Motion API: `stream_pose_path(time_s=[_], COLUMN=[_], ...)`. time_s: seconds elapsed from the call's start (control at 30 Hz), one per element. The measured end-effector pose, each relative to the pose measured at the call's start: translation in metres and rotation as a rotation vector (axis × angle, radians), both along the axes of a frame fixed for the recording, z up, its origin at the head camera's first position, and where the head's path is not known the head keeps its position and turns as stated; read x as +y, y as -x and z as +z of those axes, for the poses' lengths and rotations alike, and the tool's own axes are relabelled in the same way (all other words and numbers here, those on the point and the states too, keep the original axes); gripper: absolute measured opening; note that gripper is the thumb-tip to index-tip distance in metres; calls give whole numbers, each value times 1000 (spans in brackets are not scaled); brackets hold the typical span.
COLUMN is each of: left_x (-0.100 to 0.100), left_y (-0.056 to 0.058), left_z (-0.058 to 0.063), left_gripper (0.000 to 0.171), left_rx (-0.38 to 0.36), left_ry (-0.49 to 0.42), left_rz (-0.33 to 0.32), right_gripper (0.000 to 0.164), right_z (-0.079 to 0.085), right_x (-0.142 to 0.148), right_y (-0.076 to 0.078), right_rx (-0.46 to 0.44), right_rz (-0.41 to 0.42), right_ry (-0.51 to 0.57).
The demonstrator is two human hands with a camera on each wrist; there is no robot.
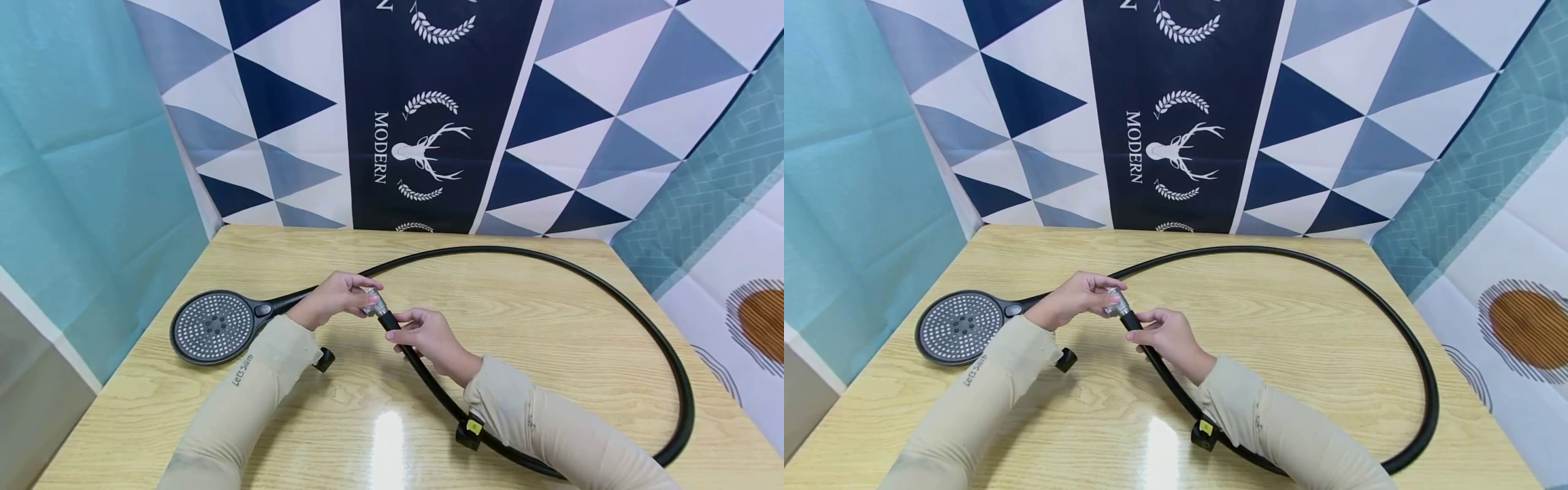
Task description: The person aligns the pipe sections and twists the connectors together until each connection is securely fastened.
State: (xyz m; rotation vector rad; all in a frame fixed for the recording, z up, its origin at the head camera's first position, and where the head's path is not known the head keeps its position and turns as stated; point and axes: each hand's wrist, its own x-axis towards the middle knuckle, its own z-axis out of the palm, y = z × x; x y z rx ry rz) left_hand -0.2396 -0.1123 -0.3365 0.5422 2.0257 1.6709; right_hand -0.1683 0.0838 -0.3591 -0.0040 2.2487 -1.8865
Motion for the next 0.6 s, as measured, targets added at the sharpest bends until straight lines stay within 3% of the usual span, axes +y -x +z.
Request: stream_pose_path(time_s=[0.33,0.6], left_x=[4,5], left_y=[2,3], left_z=[-2,-2], left_gripper=[33,32], left_rx=[-56,-52], left_ry=[56,59], left_rz=[93,99], right_gripper=[31,23], right_z=[-7,-12], right_x=[1,2], right_y=[-2,-3], right_rx=[-49,-83], right_rz=[-34,-60], right_ry=[30,47])
